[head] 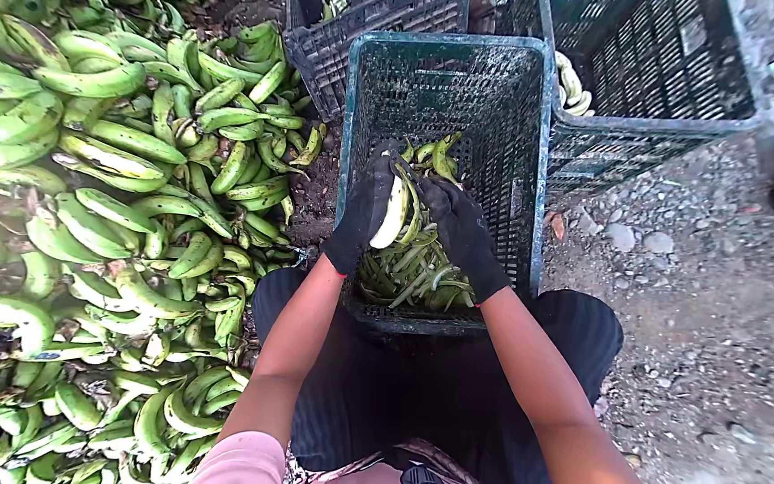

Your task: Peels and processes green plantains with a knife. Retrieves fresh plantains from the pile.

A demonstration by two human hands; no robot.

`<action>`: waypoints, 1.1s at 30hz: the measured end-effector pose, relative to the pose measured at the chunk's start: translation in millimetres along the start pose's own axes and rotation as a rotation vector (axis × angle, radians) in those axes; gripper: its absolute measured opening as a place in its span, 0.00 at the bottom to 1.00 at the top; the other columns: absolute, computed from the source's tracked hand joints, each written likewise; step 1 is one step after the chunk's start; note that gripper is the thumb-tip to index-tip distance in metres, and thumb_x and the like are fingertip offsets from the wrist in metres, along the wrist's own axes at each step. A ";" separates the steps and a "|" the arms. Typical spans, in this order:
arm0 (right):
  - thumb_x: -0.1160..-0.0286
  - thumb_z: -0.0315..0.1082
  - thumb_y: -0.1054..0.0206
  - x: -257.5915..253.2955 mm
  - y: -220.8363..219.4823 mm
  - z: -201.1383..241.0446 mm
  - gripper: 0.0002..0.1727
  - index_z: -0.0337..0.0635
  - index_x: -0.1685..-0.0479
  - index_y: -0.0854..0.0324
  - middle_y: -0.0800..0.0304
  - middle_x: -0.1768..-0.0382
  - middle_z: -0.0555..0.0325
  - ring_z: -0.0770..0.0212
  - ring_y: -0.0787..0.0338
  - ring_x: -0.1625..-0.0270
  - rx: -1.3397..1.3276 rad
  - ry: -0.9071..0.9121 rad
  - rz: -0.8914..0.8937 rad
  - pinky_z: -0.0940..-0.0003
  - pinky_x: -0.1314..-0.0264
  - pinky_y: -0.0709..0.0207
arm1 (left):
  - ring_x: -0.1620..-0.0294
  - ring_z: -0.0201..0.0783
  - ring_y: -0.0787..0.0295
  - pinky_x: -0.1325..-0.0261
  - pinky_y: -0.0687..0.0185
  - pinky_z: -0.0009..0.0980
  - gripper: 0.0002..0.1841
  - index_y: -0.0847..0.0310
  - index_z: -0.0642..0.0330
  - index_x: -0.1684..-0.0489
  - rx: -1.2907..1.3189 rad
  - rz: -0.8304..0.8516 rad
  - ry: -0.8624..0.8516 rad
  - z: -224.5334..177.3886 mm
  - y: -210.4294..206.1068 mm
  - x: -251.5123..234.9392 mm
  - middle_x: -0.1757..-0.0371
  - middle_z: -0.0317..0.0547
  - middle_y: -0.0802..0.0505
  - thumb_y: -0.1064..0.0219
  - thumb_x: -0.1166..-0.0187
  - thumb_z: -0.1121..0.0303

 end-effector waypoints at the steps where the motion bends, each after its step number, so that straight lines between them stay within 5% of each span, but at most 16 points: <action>1: 0.15 0.67 0.62 1.7 1.7 -1.2 0.39 0.52 0.20 0.23 0.15 0.29 0.46 0.45 0.18 0.25 -0.025 -0.010 0.002 0.34 0.26 0.31 | 0.24 0.37 0.23 0.20 0.30 0.36 0.34 0.42 0.67 0.12 -0.013 0.057 0.014 0.3 -5.8 1.8 0.22 0.58 0.22 0.68 0.08 0.51; 3: 0.11 0.61 0.61 0.5 2.3 -9.1 0.36 0.50 0.23 0.21 0.13 0.33 0.47 0.47 0.16 0.29 -0.055 -0.054 0.010 0.36 0.30 0.28 | 0.33 0.39 0.16 0.28 0.20 0.42 0.34 0.42 0.64 0.12 -0.018 0.179 0.100 0.1 -26.5 11.7 0.29 0.58 0.17 0.62 0.10 0.50; 5: 0.08 0.58 0.61 -7.9 -0.5 -22.9 0.32 0.52 0.22 0.22 0.13 0.31 0.51 0.52 0.17 0.27 -0.126 -0.093 0.018 0.39 0.26 0.28 | 0.32 0.41 0.15 0.26 0.22 0.43 0.34 0.49 0.62 0.08 0.031 0.277 0.180 -2.0 -43.0 22.0 0.25 0.59 0.18 0.59 0.09 0.52; 7: 0.10 0.61 0.61 -9.1 0.6 -26.4 0.34 0.50 0.24 0.21 0.12 0.34 0.50 0.53 0.15 0.30 -0.174 -0.090 -0.036 0.41 0.27 0.26 | 0.54 0.42 0.08 0.49 0.08 0.41 0.30 0.46 0.58 0.11 0.282 0.170 0.206 6.0 -42.9 16.7 0.46 0.53 0.09 0.65 0.08 0.54; 8: 0.12 0.63 0.60 -6.1 3.3 -20.6 0.36 0.49 0.24 0.21 0.12 0.36 0.47 0.50 0.15 0.31 -0.134 -0.062 -0.068 0.40 0.30 0.26 | 0.63 0.41 0.08 0.58 0.08 0.39 0.29 0.40 0.57 0.17 0.459 0.097 0.253 12.3 -37.4 12.7 0.56 0.49 0.08 0.70 0.08 0.52; 10: 0.17 0.68 0.60 1.0 4.3 -3.2 0.40 0.52 0.19 0.24 0.16 0.32 0.39 0.38 0.19 0.28 0.067 0.033 -0.075 0.30 0.32 0.29 | 0.77 0.36 0.13 0.75 0.13 0.32 0.33 0.26 0.56 0.45 0.747 -0.075 0.354 23.0 -20.8 7.5 0.73 0.43 0.11 0.75 0.08 0.44; 12: 0.23 0.74 0.57 11.3 -0.1 14.7 0.44 0.55 0.21 0.21 0.16 0.36 0.33 0.29 0.19 0.32 0.244 0.246 -0.147 0.26 0.38 0.30 | 0.74 0.34 0.14 0.70 0.13 0.30 0.28 0.26 0.55 0.50 0.949 -0.151 0.438 33.2 -7.2 8.6 0.71 0.41 0.13 0.68 0.08 0.44; 15: 0.29 0.83 0.59 24.9 -8.2 31.4 0.49 0.58 0.26 0.16 0.13 0.40 0.37 0.31 0.17 0.35 0.333 0.526 -0.296 0.28 0.34 0.33 | 0.86 0.29 0.23 0.82 0.22 0.23 0.30 0.25 0.56 0.68 1.188 -0.119 0.599 46.4 -6.1 11.7 0.82 0.38 0.19 0.68 0.09 0.45; 18: 0.32 0.85 0.58 29.7 -7.9 34.8 0.50 0.59 0.28 0.15 0.12 0.40 0.41 0.35 0.17 0.33 0.358 0.560 -0.396 0.31 0.27 0.37 | 0.88 0.29 0.23 0.86 0.23 0.21 0.31 0.25 0.60 0.64 1.299 -0.071 0.672 48.7 -5.5 14.3 0.82 0.39 0.20 0.68 0.10 0.47; 21: 0.31 0.85 0.61 31.0 -4.6 35.1 0.50 0.60 0.28 0.15 0.12 0.41 0.38 0.35 0.16 0.36 0.353 0.460 -0.390 0.31 0.32 0.35 | 0.85 0.31 0.21 0.82 0.22 0.24 0.25 0.27 0.54 0.67 1.152 -0.196 0.665 48.5 2.1 11.1 0.82 0.38 0.18 0.65 0.09 0.49; 24: 0.27 0.80 0.59 25.3 -5.6 28.4 0.47 0.58 0.26 0.15 0.14 0.42 0.34 0.31 0.16 0.39 0.282 0.257 -0.236 0.29 0.43 0.30 | 0.73 0.34 0.15 0.69 0.13 0.32 0.18 0.29 0.55 0.42 0.810 -0.361 0.517 35.9 16.1 13.1 0.68 0.40 0.16 0.58 0.06 0.52; 29: 0.24 0.76 0.59 11.6 -19.4 4.1 0.44 0.63 0.18 0.23 0.20 0.26 0.39 0.34 0.22 0.25 0.146 -0.038 -0.017 0.27 0.34 0.30 | 0.39 0.37 0.18 0.33 0.20 0.38 0.32 0.33 0.67 0.21 0.214 -0.303 0.327 23.2 23.7 7.8 0.36 0.56 0.17 0.71 0.05 0.51; 31: 0.15 0.65 0.56 7.5 -19.1 -3.3 0.36 0.55 0.21 0.22 0.15 0.32 0.41 0.40 0.17 0.29 0.051 -0.099 -0.009 0.32 0.33 0.27 | 0.55 0.38 0.13 0.48 0.14 0.41 0.33 0.22 0.65 0.38 0.084 -0.210 0.287 18.2 10.9 4.6 0.53 0.51 0.12 0.74 0.06 0.51; 33: 0.08 0.56 0.58 3.0 -18.1 -13.2 0.32 0.44 0.30 0.19 0.10 0.45 0.46 0.52 0.11 0.41 -0.137 -0.119 0.011 0.43 0.37 0.21 | 0.52 0.40 0.12 0.45 0.15 0.43 0.32 0.23 0.63 0.30 0.024 -0.013 0.238 6.2 -11.6 10.7 0.50 0.52 0.11 0.71 0.07 0.53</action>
Point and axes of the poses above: each hand's wrist, its own x-axis away from the middle knuckle, its own y-axis out of the back of the hand, z = x × y, the point moved 8 cm from there along -x, towards the middle knuckle
